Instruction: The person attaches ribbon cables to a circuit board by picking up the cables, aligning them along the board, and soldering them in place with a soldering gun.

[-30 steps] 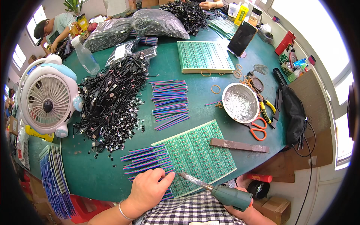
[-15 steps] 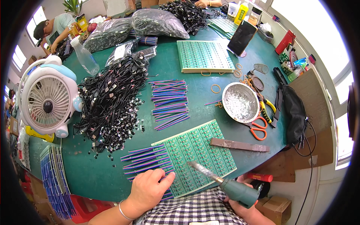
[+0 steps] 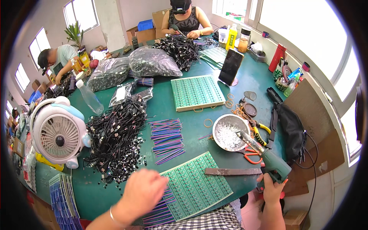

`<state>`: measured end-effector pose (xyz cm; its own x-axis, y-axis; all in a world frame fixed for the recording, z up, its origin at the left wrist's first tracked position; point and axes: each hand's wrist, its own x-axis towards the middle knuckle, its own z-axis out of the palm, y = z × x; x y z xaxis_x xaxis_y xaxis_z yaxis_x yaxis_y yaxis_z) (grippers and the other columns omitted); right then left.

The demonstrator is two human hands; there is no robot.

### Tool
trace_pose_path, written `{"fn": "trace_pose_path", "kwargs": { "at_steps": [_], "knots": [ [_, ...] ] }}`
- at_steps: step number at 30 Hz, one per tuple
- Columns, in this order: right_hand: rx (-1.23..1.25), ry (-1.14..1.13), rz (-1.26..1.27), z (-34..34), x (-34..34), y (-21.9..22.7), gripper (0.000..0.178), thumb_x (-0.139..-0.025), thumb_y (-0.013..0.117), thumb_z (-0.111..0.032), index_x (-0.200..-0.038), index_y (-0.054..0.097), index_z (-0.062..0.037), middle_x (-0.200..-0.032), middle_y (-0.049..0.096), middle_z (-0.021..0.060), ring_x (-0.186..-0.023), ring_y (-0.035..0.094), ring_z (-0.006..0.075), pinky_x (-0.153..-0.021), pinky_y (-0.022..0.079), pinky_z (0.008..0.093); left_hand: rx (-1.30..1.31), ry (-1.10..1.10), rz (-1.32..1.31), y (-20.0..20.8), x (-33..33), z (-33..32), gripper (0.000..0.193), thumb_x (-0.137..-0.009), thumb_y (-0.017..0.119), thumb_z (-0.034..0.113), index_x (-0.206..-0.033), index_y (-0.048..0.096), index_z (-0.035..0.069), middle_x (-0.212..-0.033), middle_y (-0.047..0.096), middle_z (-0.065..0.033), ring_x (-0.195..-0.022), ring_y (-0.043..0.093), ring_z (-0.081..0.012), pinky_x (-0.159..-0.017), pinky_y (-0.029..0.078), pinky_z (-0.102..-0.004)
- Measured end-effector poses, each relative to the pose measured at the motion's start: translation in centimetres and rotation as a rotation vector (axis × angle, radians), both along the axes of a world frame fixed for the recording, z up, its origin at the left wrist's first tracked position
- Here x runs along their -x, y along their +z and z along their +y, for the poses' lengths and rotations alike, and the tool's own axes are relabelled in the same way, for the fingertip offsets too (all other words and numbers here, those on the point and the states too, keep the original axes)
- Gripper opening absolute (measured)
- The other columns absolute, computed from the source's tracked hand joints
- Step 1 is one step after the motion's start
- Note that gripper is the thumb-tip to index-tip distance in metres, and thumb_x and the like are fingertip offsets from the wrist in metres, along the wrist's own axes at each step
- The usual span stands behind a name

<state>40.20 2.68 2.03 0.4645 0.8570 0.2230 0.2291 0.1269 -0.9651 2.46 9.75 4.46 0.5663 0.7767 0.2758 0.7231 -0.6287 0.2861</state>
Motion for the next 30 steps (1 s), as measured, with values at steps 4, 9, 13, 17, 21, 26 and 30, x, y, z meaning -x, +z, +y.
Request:
{"fn": "trace_pose_path", "kwargs": {
  "at_steps": [4, 9, 13, 17, 21, 26, 30],
  "knots": [
    [-0.062, 0.002, 0.066, -1.1, 1.1, -0.6, 0.037, -0.088, 0.056, 0.003, -0.124, 0.059, 0.0071, -0.114, 0.071, 0.0168, -0.065, 0.066, 0.0164, -0.058, 0.053, 0.0287, -0.218, 0.069, -0.108, -2.7, -1.6, 11.2, 0.013, -0.083, 0.072, 0.008, -0.095, 0.071, 0.010, -0.091, 0.065, -0.0077, -0.086, 0.062, -0.0298, -0.075, 0.052, -0.0422],
    [-0.097, 0.132, -0.044, -2.1, 1.6, -1.2, 0.042, -0.091, 0.059, -0.002, -0.132, 0.054, 0.0066, -0.118, 0.070, 0.0189, -0.065, 0.066, 0.0178, -0.058, 0.054, 0.0298, -0.193, 0.141, -0.042, -4.4, -4.5, 17.0, 0.011, -0.082, 0.074, 0.012, -0.093, 0.072, 0.009, -0.091, 0.066, -0.0092, -0.090, 0.063, -0.0313, -0.081, 0.052, -0.0438],
    [-0.083, 0.127, 0.010, -2.4, 1.8, -1.5, 0.042, -0.092, 0.059, -0.004, -0.133, 0.053, 0.0058, -0.121, 0.069, 0.0193, -0.066, 0.066, 0.0186, -0.058, 0.054, 0.0298, -0.135, 0.119, -0.007, -4.5, -4.2, 15.6, 0.013, -0.081, 0.077, 0.015, -0.092, 0.072, 0.010, -0.093, 0.066, -0.0096, -0.091, 0.063, -0.0311, -0.081, 0.053, -0.0453],
    [-0.026, 0.090, 0.208, -1.8, 2.6, -1.6, 0.041, -0.091, 0.060, 0.000, -0.132, 0.054, 0.0067, -0.121, 0.069, 0.0204, -0.070, 0.068, 0.0178, -0.063, 0.057, 0.0302, -0.077, 0.158, 0.066, -5.8, -4.3, 14.6, 0.017, -0.080, 0.076, 0.016, -0.095, 0.071, 0.011, -0.095, 0.064, -0.0080, -0.095, 0.063, -0.0291, -0.080, 0.053, -0.0441],
    [-0.071, 0.136, 0.204, -1.7, 2.9, -1.2, 0.044, -0.091, 0.061, 0.002, -0.134, 0.053, 0.0067, -0.121, 0.069, 0.0215, -0.071, 0.069, 0.0187, -0.065, 0.058, 0.0305, -0.226, 0.136, 0.078, -6.8, -4.7, 14.2, 0.015, -0.076, 0.073, 0.012, -0.089, 0.065, 0.011, -0.090, 0.061, -0.0072, -0.090, 0.061, -0.0289, -0.079, 0.051, -0.0439],
    [-0.088, 0.098, 0.213, -2.5, 2.9, -1.5, 0.044, -0.092, 0.061, 0.002, -0.134, 0.052, 0.0061, -0.122, 0.068, 0.0219, -0.070, 0.069, 0.0199, -0.064, 0.057, 0.0312, -0.224, 0.127, -0.038, -6.6, -4.1, 14.1, 0.018, -0.083, 0.069, 0.006, -0.100, 0.061, 0.009, -0.097, 0.062, -0.0103, -0.093, 0.062, -0.0318, -0.080, 0.050, -0.0430],
    [-0.056, 0.053, 0.252, -3.2, 2.7, -1.7, 0.043, -0.093, 0.061, -0.001, -0.134, 0.051, 0.0058, -0.121, 0.068, 0.0211, -0.068, 0.068, 0.0197, -0.062, 0.057, 0.0314, -0.144, 0.179, -0.404, -6.1, -3.1, 13.9, 0.017, -0.091, 0.063, -0.001, -0.107, 0.058, 0.004, -0.102, 0.061, -0.0145, -0.092, 0.062, -0.0345, -0.083, 0.051, -0.0418]
  ]
}}
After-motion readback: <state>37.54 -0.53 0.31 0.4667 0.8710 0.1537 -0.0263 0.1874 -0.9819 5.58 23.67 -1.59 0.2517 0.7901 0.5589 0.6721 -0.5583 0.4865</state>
